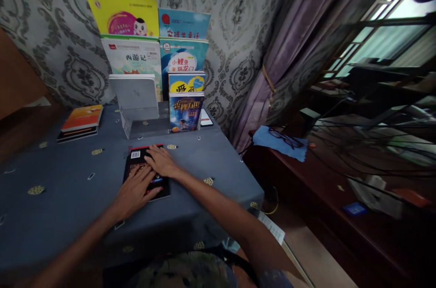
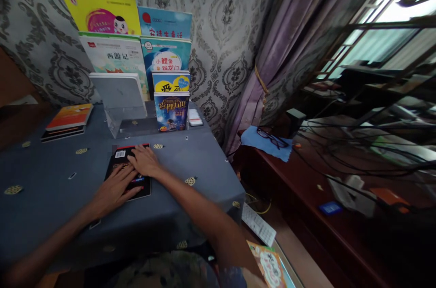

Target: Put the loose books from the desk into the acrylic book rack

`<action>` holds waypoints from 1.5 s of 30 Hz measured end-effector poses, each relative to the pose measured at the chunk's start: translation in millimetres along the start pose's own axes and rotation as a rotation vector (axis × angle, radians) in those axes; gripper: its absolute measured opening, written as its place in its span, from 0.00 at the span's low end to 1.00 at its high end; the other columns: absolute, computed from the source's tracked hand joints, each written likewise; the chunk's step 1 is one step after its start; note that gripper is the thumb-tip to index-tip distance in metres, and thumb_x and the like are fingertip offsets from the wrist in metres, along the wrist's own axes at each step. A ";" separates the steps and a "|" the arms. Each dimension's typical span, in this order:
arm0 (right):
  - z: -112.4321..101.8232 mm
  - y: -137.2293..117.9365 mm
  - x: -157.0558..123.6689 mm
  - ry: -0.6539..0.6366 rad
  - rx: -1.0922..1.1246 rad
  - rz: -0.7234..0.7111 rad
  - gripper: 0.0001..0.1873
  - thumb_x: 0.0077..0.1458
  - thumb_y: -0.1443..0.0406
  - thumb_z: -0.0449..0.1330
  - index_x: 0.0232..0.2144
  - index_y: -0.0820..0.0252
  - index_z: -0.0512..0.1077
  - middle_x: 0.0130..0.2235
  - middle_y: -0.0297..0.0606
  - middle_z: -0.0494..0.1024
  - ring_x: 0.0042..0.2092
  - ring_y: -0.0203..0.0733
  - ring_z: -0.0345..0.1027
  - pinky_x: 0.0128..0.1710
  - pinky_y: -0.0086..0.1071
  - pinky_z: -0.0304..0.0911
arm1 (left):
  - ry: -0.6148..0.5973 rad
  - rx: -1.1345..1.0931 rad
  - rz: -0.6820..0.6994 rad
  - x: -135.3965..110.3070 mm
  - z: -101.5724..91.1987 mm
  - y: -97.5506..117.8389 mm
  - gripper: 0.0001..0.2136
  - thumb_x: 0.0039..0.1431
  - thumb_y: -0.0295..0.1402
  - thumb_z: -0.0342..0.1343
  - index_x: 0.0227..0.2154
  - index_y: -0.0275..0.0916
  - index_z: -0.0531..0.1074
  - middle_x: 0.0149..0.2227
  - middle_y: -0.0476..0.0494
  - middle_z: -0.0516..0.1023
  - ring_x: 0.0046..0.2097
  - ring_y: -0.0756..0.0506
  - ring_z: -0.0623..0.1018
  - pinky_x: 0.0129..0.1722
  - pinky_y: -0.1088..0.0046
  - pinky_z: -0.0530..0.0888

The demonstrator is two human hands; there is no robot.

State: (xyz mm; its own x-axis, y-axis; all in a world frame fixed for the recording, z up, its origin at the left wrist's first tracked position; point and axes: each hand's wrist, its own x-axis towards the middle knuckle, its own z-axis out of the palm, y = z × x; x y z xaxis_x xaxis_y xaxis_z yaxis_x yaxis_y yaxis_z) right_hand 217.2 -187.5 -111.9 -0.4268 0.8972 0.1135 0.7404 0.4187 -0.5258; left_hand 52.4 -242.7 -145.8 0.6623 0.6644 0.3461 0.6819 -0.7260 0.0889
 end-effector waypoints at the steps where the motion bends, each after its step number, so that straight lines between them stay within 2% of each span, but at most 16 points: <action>1: -1.4 0.1 2.2 0.010 -0.005 0.016 0.25 0.71 0.58 0.46 0.62 0.65 0.66 0.68 0.50 0.62 0.71 0.47 0.49 0.70 0.46 0.47 | -0.003 -0.002 -0.001 0.5 -0.3 0.1 0.28 0.68 0.51 0.45 0.63 0.39 0.64 0.64 0.35 0.68 0.66 0.36 0.66 0.66 0.49 0.60; 5: -3.3 -4.3 1.4 0.048 -0.004 0.071 0.26 0.71 0.59 0.47 0.63 0.70 0.64 0.69 0.54 0.59 0.72 0.48 0.46 0.71 0.44 0.43 | -0.011 -0.022 -0.005 2.1 -2.4 -0.1 0.27 0.68 0.51 0.45 0.62 0.40 0.66 0.65 0.36 0.69 0.67 0.37 0.65 0.66 0.50 0.60; 9: -2.8 -10.1 -14.1 0.047 0.050 0.138 0.29 0.71 0.58 0.47 0.66 0.74 0.59 0.70 0.57 0.55 0.73 0.50 0.42 0.71 0.46 0.41 | -0.023 -0.053 -0.003 3.2 -3.5 0.3 0.27 0.68 0.51 0.46 0.63 0.41 0.65 0.64 0.37 0.70 0.66 0.37 0.66 0.67 0.49 0.59; 12: -1.4 -14.1 -37.1 0.041 0.117 0.140 0.31 0.71 0.57 0.45 0.67 0.72 0.55 0.70 0.56 0.54 0.73 0.51 0.40 0.71 0.48 0.41 | -0.025 -0.052 -0.031 2.3 -2.0 -0.1 0.29 0.67 0.51 0.47 0.63 0.38 0.64 0.64 0.35 0.70 0.66 0.37 0.67 0.67 0.49 0.59; 16: 4.3 -20.6 -76.7 0.040 0.177 0.089 0.34 0.70 0.55 0.45 0.69 0.71 0.51 0.70 0.56 0.55 0.73 0.51 0.41 0.71 0.51 0.42 | -0.034 -0.056 -0.062 -0.4 -1.6 -1.6 0.28 0.68 0.46 0.46 0.66 0.37 0.60 0.67 0.35 0.65 0.68 0.39 0.64 0.68 0.53 0.59; 19: 10.4 -25.5 -102.3 0.045 0.152 0.042 0.34 0.69 0.56 0.48 0.70 0.68 0.49 0.71 0.54 0.54 0.73 0.52 0.40 0.71 0.52 0.43 | -0.032 -0.097 -0.077 -2.0 -4.0 -1.9 0.25 0.70 0.41 0.42 0.66 0.39 0.61 0.67 0.37 0.65 0.68 0.41 0.64 0.68 0.54 0.58; 22: 16.7 -28.3 -116.6 0.060 0.074 0.007 0.33 0.68 0.61 0.50 0.69 0.71 0.51 0.70 0.56 0.54 0.73 0.52 0.41 0.71 0.51 0.44 | -0.018 -0.141 -0.108 -2.9 -5.9 -1.4 0.24 0.70 0.41 0.42 0.64 0.39 0.64 0.66 0.38 0.66 0.68 0.41 0.64 0.68 0.53 0.58; 25: 22.2 -27.4 -120.2 0.090 -0.005 -0.026 0.30 0.67 0.65 0.50 0.68 0.72 0.55 0.70 0.57 0.56 0.73 0.51 0.43 0.70 0.52 0.47 | -0.004 -0.170 -0.126 -4.1 -5.4 -1.6 0.24 0.70 0.41 0.42 0.64 0.40 0.64 0.66 0.38 0.67 0.68 0.41 0.65 0.68 0.52 0.58; 30: 25.6 -24.4 -119.3 0.118 -0.056 -0.046 0.28 0.68 0.64 0.49 0.67 0.70 0.58 0.69 0.56 0.58 0.72 0.51 0.46 0.70 0.51 0.50 | -0.046 -0.199 -0.133 -2.6 -2.0 -12.2 0.25 0.69 0.45 0.42 0.63 0.39 0.66 0.66 0.36 0.66 0.68 0.40 0.65 0.67 0.52 0.60; 35: 21.7 -27.8 -120.8 0.118 -0.085 -0.059 0.27 0.68 0.63 0.50 0.65 0.73 0.60 0.68 0.58 0.59 0.72 0.53 0.46 0.69 0.50 0.51 | -0.051 -0.125 -0.232 18.4 1.6 -45.3 0.27 0.68 0.47 0.42 0.62 0.38 0.66 0.67 0.34 0.65 0.68 0.36 0.64 0.66 0.48 0.60; 39: 20.7 -28.6 -121.9 0.119 -0.089 -0.051 0.27 0.69 0.64 0.50 0.65 0.73 0.60 0.68 0.58 0.59 0.72 0.54 0.46 0.69 0.51 0.52 | 0.002 -0.045 -0.354 35.5 6.4 -68.7 0.27 0.68 0.43 0.39 0.61 0.30 0.66 0.66 0.27 0.65 0.68 0.34 0.63 0.65 0.49 0.61; 42: 18.0 -26.5 -121.7 0.122 -0.070 -0.058 0.27 0.68 0.64 0.51 0.65 0.70 0.61 0.68 0.56 0.59 0.72 0.52 0.47 0.69 0.51 0.52 | 0.051 0.009 -0.425 37.2 9.4 -71.0 0.26 0.67 0.42 0.39 0.60 0.29 0.66 0.65 0.26 0.66 0.68 0.33 0.63 0.64 0.50 0.62; 45: 10.4 -24.0 -117.8 0.093 -0.040 -0.058 0.26 0.68 0.62 0.52 0.64 0.69 0.63 0.67 0.56 0.62 0.71 0.51 0.50 0.68 0.50 0.53 | 0.094 0.060 -0.500 33.8 8.6 -64.4 0.26 0.67 0.43 0.40 0.59 0.29 0.66 0.63 0.23 0.67 0.65 0.31 0.67 0.62 0.49 0.65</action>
State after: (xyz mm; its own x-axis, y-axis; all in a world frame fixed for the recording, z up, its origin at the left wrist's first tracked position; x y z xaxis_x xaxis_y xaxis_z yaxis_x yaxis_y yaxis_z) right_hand 244.3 -304.6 -121.4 -0.4207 0.8798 0.2213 0.7370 0.4737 -0.4822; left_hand 33.6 -171.9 -147.8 0.2219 0.9069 0.3582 0.9265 -0.3106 0.2123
